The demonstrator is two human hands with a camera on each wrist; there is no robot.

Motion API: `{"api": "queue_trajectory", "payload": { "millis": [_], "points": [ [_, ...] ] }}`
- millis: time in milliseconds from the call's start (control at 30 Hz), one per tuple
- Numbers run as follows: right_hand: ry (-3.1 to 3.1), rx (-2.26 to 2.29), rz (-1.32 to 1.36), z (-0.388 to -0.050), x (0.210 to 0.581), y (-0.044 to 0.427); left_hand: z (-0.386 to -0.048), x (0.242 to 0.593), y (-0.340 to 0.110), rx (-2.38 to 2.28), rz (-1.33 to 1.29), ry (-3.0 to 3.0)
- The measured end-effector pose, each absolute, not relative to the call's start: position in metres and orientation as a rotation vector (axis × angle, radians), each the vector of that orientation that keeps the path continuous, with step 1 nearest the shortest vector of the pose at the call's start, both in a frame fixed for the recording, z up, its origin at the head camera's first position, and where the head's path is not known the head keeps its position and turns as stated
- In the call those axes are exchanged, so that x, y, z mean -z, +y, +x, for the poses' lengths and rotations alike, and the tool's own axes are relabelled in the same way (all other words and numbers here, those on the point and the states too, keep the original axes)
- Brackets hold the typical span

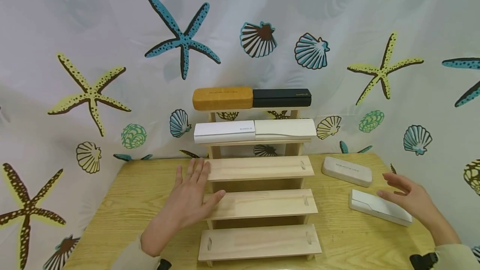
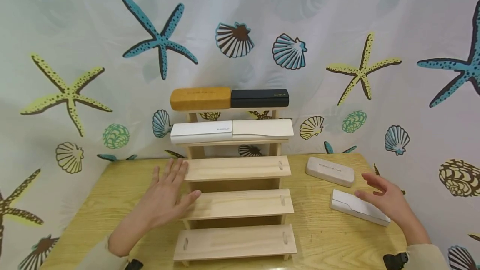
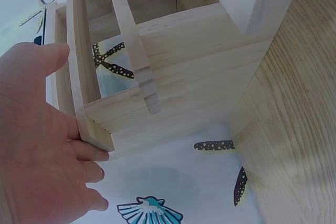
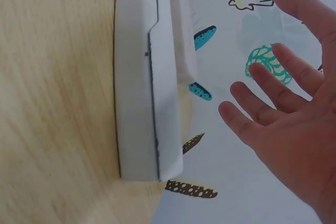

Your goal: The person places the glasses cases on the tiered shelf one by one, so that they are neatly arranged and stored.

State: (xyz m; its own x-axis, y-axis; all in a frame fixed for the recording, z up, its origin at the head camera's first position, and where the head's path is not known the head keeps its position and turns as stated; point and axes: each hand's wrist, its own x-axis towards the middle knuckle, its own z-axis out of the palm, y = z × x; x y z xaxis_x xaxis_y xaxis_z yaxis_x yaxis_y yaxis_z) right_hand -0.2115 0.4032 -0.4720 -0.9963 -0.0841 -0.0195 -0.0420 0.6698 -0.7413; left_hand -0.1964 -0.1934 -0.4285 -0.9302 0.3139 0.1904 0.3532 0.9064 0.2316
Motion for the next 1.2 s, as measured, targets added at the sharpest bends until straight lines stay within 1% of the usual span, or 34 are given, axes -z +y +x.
{"api": "queue_trajectory", "payload": {
  "millis": [200, 400, 833, 1000, 1200],
  "points": [
    [2.766, 1.180, 0.022, -0.197, 0.486, 0.422, -0.197, 0.428, -0.193, 0.386, -0.510, -2.927],
    [2.727, 1.197, 0.120, -0.188, 0.498, 0.431, -0.197, 0.429, -0.193, 0.373, -0.515, -2.923],
    [2.744, 1.173, 0.256, -0.186, 0.514, 0.439, -0.196, 0.432, -0.194, 0.384, -0.518, -2.911],
    [2.765, 1.123, 0.239, -0.186, 0.524, 0.442, -0.189, 0.435, -0.192, 0.378, -0.513, -2.906],
    [2.760, 1.082, 0.222, -0.189, 0.532, 0.446, -0.167, 0.441, -0.190, 0.389, -0.499, -2.885]
  ]
}}
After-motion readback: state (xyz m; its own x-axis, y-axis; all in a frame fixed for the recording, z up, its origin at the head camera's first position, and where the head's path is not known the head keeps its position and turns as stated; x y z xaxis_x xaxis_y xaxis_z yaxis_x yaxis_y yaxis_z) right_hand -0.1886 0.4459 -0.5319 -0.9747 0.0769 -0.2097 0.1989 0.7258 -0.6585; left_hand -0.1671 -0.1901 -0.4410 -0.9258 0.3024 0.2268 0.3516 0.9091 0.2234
